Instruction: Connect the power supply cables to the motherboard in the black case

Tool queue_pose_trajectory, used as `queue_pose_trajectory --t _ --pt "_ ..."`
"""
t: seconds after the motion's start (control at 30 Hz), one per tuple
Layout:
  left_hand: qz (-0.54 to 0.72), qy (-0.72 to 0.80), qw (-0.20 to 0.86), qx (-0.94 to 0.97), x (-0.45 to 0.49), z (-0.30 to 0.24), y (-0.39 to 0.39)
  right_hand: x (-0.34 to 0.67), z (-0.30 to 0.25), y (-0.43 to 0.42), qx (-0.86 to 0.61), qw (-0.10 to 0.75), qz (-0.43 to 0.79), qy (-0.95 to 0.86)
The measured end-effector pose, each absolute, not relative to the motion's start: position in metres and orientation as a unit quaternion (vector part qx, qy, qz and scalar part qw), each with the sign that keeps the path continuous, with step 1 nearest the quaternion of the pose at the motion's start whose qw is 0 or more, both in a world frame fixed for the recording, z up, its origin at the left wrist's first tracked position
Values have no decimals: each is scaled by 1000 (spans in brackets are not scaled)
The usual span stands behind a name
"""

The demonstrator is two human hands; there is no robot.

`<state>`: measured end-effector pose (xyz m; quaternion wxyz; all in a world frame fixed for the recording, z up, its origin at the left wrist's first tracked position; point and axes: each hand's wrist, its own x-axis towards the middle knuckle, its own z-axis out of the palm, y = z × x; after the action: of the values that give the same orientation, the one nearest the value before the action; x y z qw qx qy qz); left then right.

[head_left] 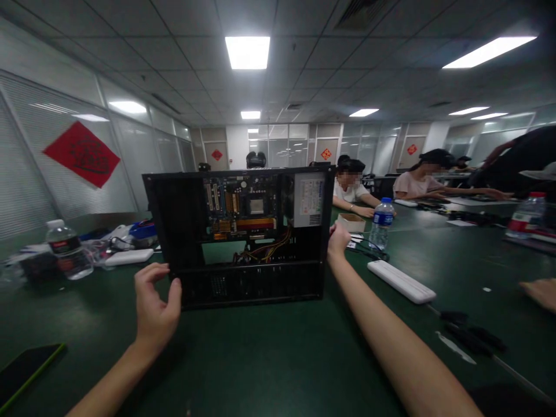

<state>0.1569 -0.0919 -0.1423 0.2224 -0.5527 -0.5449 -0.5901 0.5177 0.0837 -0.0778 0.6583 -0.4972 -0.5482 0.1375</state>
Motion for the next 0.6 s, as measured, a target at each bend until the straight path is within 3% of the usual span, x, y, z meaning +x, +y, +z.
queue_pose_trajectory --t 0.07,0.1,0.13,0.17,0.2,0.27,0.33,0.4,0.47,0.6 --pt "-542 -498 240 -633 176 -124 -94 518 -64 81 -417 752 124 -495" --pt "-505 -488 196 -685 186 -112 -92 515 -55 73 -353 791 107 -489" --pt "-464 -486 144 -727 195 -100 -87 509 -47 61 -275 815 83 -503" --pt "-412 -497 93 -758 203 -88 -79 502 -38 47 -232 787 61 -568" --pt "-358 -510 51 -780 208 -77 -69 492 -32 32 -206 723 51 -657" --pt "-262 -522 -9 -811 213 -59 -45 470 -27 10 -191 495 36 -847" --pt "-169 -523 -46 -834 209 -49 -20 449 -33 9 -228 296 23 -927" --pt "-78 -559 -51 -824 200 -47 3 431 -48 29 -288 161 32 -943" --pt "-25 -601 -40 -798 192 -53 22 420 -67 59 -331 78 67 -938" --pt "-4 -606 -68 -792 181 -77 52 416 -96 102 -398 -8 162 -903"
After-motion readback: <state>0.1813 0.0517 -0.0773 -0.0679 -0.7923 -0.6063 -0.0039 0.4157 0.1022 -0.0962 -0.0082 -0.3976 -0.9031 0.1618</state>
